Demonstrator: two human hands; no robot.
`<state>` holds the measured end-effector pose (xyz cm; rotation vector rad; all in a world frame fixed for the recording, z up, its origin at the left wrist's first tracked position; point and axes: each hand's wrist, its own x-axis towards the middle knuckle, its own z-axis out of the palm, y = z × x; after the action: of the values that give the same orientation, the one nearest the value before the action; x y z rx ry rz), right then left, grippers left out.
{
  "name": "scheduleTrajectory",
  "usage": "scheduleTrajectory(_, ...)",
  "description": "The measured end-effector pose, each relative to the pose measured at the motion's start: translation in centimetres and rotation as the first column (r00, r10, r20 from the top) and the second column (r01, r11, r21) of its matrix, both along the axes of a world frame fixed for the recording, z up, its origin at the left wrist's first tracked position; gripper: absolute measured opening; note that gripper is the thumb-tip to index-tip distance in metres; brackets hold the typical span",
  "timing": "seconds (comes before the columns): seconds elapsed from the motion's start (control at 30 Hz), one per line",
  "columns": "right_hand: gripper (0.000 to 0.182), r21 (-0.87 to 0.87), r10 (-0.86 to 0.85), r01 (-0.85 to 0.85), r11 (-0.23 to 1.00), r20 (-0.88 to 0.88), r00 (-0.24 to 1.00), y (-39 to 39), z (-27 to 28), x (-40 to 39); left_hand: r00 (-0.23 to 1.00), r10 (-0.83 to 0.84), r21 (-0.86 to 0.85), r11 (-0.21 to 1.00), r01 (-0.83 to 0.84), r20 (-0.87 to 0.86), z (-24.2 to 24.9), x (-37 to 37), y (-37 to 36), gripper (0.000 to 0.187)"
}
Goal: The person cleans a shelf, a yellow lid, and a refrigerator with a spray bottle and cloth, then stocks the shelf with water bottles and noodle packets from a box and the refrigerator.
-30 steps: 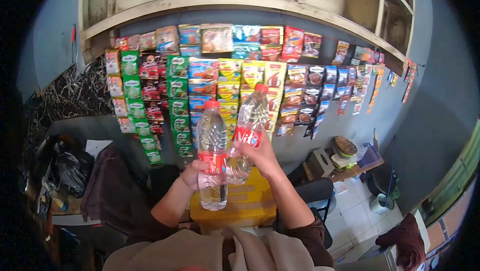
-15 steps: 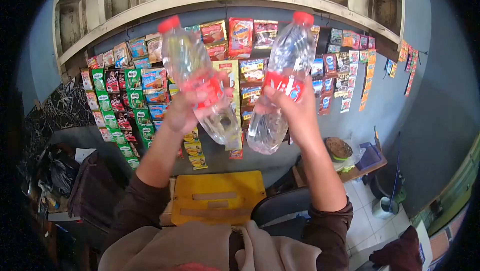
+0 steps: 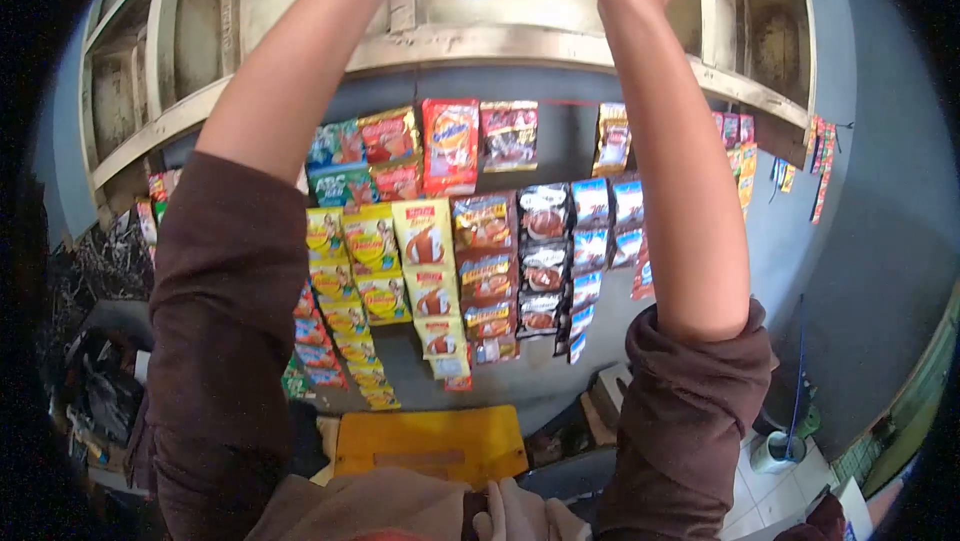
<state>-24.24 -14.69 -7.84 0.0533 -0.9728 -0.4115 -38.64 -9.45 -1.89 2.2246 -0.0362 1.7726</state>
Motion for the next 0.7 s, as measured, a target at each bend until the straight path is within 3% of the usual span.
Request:
scheduleTrajectory(0.07,0.05,-0.063,-0.122,0.133,0.989,0.16,0.98,1.7,1.5,1.0,1.0,0.018,-0.013,1.0,-0.018,0.018,1.3,1.4,3.5,0.032)
scheduleTrajectory(0.13,0.047,-0.246,-0.272,0.3,0.922,0.14,0.952,3.2,2.0,1.8,0.974,0.222,-0.133,0.968,-0.213,0.054,2.3,3.1,7.2,0.04)
scheduleTrajectory(0.2,0.062,-0.45,-0.643,0.629,0.634,0.147,0.752,7.4,3.3,3.8,0.974,0.225,-0.081,0.971,-0.224,0.01,2.9,3.9,11.3,0.043)
scheduleTrajectory(0.27,0.078,-0.47,-0.46,0.46,0.754,0.124,0.879,11.0,4.1,4.2,0.896,0.431,-0.133,0.887,-0.442,-0.102,3.7,4.2,14.2,0.041)
scheduleTrajectory(0.3,0.074,-0.503,-0.493,0.473,0.724,0.103,0.864,12.5,4.5,4.2,0.897,0.43,-0.132,0.888,-0.44,-0.102,3.8,4.0,14.8,0.041)
scheduleTrajectory(0.33,0.077,-0.536,-0.361,0.366,0.761,0.119,0.925,13.7,4.9,4.3,0.931,0.323,-0.267,0.895,-0.358,-0.167,3.4,3.6,15.5,0.039)
scheduleTrajectory(0.37,0.078,-0.584,-0.334,0.335,0.739,0.113,0.936,14.7,5.5,4.3,0.955,0.206,-0.402,0.873,-0.277,-0.212,3.4,3.5,16.4,0.038)
scheduleTrajectory(0.4,0.079,-0.629,-0.307,0.303,0.716,0.106,0.946,15.7,6.2,4.3,0.956,0.209,-0.404,0.872,-0.278,-0.207,3.8,3.5,17.1,0.038)
scheduleTrajectory(0.43,0.079,-0.628,-0.302,0.304,0.717,0.114,0.947,16.6,7.1,4.3,0.923,0.221,-0.428,0.835,-0.347,-0.316,4.3,3.4,17.8,0.041)
scheduleTrajectory(0.5,0.084,-0.769,-0.332,0.31,0.559,0.135,0.933,19.3,8.5,4.9,0.832,0.162,-0.491,0.741,-0.458,-0.531,3.9,2.4,16.6,0.057)
scheduleTrajectory(0.53,0.076,-0.801,-0.285,0.288,0.525,0.153,0.946,20.6,9.1,5.3,0.832,0.167,-0.505,0.726,-0.467,-0.53,4.1,2.5,16.5,0.057)
scheduleTrajectory(0.6,0.061,-0.87,-0.005,0.337,0.36,0.36,0.933,20.1,9.4,6.2,0.707,0.406,-0.374,0.638,-0.673,-0.578,4.5,2.9,16.9,0.066)
scheduleTrajectory(0.63,0.052,-0.889,0.049,0.355,0.289,0.384,0.922,19.6,9.0,6.0,0.688,0.424,-0.427,0.559,-0.711,-0.59,4.4,2.8,16.4,0.07)
scheduleTrajectory(0.67,0.052,-0.893,0.059,0.351,0.283,0.381,0.923,19.8,8.7,5.9,0.683,0.422,-0.431,0.55,-0.716,-0.596,4.2,2.7,16.0,0.07)
scheduleTrajectory(0.7,0.052,-0.879,0.082,0.423,0.218,0.449,0.89,19.8,8.4,5.9,0.665,0.388,-0.392,0.579,-0.715,-0.638,4.1,2.8,15.6,0.055)
